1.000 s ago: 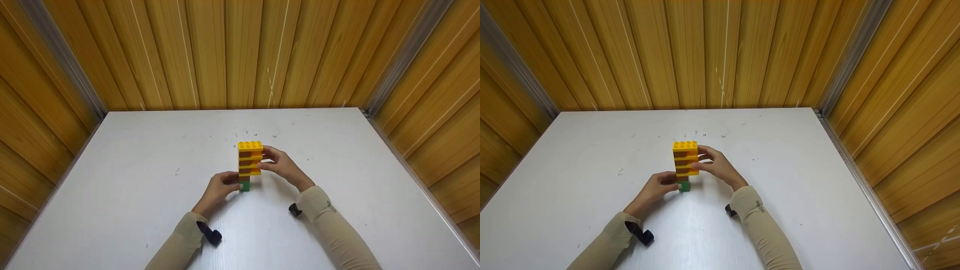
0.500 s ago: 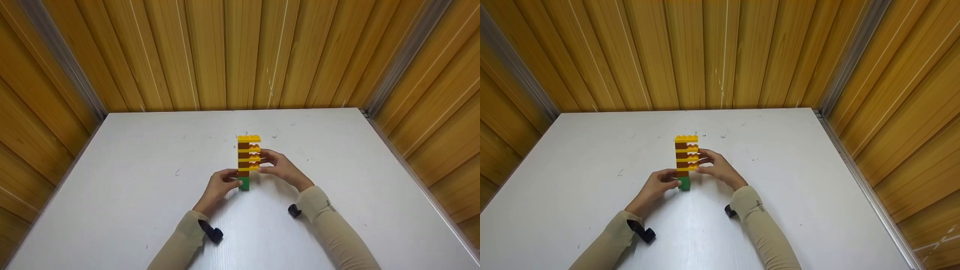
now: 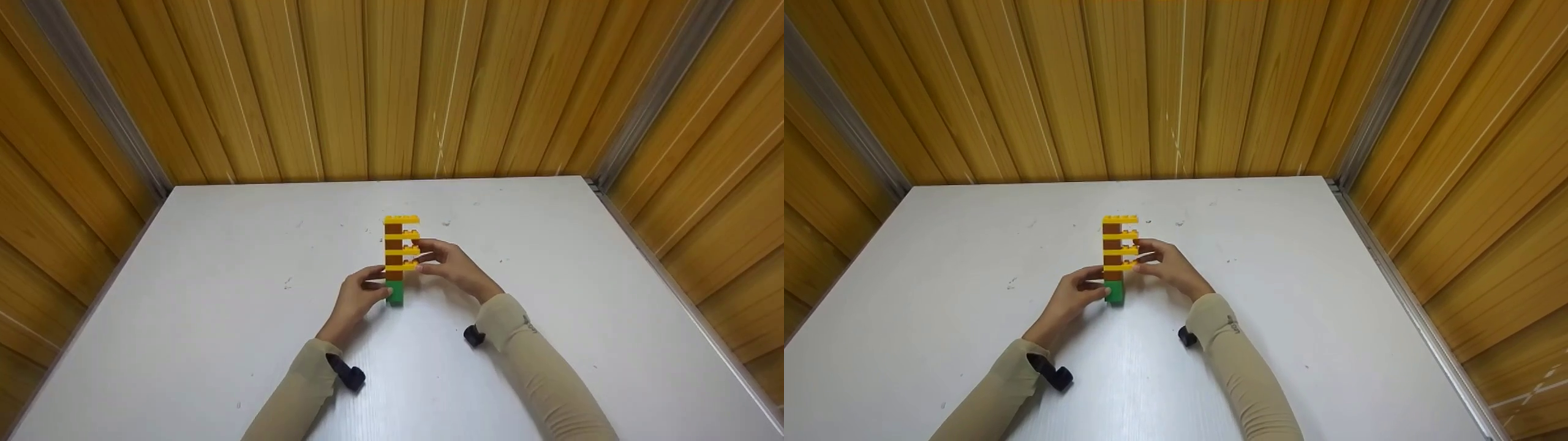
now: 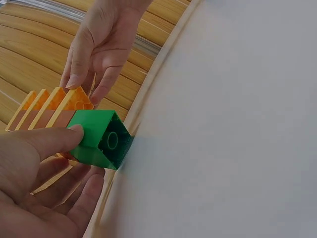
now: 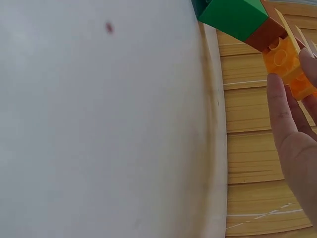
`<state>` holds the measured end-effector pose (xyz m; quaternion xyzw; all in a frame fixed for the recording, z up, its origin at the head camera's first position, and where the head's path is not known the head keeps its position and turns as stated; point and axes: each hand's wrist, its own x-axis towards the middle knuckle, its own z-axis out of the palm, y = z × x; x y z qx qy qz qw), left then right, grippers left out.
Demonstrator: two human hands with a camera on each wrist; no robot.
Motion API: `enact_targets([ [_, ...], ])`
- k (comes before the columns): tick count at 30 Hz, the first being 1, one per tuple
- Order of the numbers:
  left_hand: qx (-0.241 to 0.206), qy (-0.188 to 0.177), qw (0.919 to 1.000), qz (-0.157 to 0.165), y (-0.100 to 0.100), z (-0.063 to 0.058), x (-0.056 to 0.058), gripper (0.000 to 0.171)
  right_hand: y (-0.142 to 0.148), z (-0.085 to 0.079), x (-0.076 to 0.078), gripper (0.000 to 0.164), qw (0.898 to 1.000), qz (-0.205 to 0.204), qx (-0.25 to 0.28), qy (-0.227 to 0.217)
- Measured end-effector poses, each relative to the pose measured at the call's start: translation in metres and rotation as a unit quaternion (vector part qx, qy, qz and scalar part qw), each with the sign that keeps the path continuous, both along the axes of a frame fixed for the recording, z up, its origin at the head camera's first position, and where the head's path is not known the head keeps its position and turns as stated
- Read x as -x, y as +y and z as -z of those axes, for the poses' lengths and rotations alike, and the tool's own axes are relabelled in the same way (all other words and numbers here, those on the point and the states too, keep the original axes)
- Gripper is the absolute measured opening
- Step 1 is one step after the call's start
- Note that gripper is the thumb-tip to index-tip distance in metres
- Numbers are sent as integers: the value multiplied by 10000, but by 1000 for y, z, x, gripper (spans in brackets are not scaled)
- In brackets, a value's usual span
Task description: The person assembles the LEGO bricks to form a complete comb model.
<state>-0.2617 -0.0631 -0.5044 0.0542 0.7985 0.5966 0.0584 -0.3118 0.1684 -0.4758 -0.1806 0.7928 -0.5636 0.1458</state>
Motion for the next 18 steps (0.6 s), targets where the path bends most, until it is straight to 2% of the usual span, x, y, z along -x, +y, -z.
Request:
enact_targets([
  [10, -165, 72, 9995, -273, 2, 0, 4, 50, -5, -2, 13, 68, 9990, 98, -400, -168],
  [18, -70, -11, 9995, -298, 5, 2, 9, 49, -1, 1, 22, 66, 9961, 139, -825, -288],
])
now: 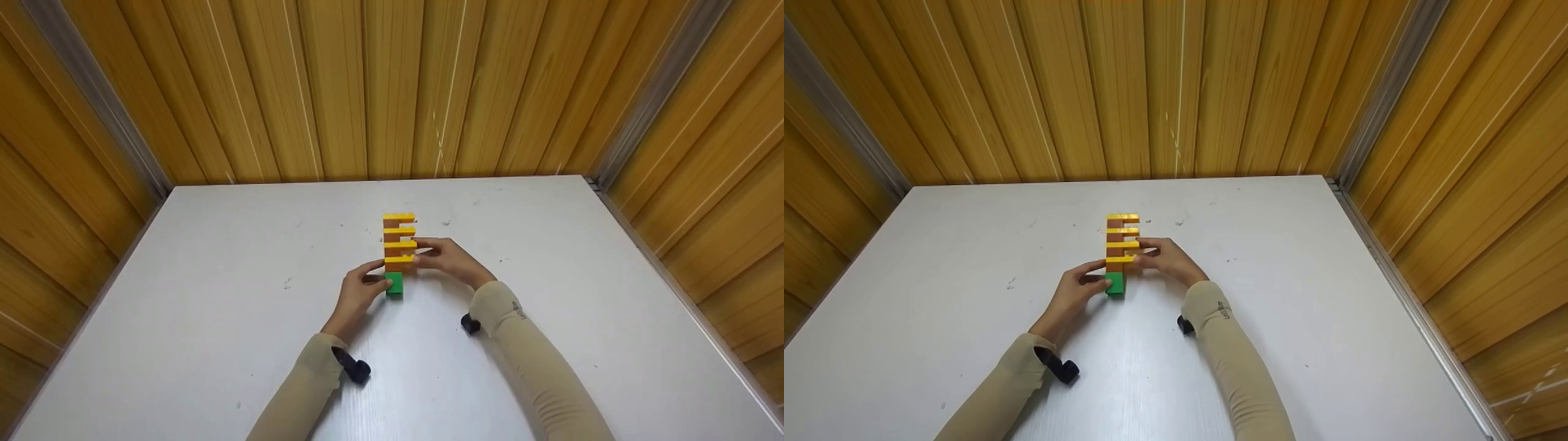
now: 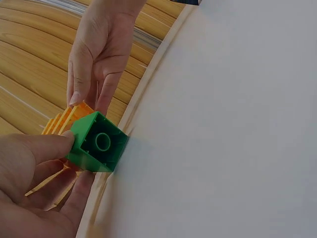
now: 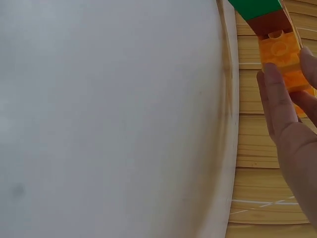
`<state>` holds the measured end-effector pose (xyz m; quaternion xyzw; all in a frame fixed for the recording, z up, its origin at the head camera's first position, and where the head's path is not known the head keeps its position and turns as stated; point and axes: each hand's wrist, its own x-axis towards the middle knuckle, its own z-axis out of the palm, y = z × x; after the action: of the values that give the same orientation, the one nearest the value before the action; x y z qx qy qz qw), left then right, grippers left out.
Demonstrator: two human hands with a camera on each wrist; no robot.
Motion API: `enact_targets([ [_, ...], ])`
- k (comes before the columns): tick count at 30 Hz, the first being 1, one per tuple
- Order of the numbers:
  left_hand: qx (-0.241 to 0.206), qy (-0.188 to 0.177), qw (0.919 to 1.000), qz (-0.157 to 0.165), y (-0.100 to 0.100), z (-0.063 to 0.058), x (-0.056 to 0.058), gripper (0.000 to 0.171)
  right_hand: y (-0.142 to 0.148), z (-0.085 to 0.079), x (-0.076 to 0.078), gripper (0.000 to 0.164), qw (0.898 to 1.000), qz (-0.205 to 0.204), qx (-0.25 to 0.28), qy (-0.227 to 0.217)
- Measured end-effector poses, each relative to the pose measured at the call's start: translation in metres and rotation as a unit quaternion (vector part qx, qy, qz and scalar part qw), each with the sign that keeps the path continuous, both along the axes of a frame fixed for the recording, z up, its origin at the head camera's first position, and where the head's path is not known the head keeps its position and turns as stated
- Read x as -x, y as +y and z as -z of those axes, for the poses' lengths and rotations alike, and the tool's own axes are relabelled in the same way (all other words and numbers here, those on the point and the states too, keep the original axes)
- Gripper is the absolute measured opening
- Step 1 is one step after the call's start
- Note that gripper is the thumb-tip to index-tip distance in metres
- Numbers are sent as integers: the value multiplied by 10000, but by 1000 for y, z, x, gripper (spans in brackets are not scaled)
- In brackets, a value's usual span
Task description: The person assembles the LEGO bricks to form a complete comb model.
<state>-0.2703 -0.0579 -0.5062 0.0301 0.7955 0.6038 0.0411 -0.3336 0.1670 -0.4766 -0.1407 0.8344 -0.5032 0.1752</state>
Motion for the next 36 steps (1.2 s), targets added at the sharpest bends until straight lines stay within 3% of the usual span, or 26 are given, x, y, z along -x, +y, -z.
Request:
enact_targets([
  [8, -33, -170, 9998, -36, 2, 1, 6, 47, 0, 0, 6, 57, 9997, -185, -153, 94],
  [15, -78, -367, 9993, -72, 2, 3, 7, 45, -2, 4, 9, 53, 9988, -387, 120, -277],
  [21, -49, -409, 9991, -89, 0, 3, 8, 44, -4, 5, 10, 52, 9982, -462, -304, -235],
  [27, 25, -490, 9988, -73, 0, 2, 8, 41, -5, 3, 10, 51, 9972, -423, -574, -226],
  [36, 92, -604, 9981, -100, 1, 1, 8, 40, -8, 1, 9, 51, 9976, -263, -553, -323],
])
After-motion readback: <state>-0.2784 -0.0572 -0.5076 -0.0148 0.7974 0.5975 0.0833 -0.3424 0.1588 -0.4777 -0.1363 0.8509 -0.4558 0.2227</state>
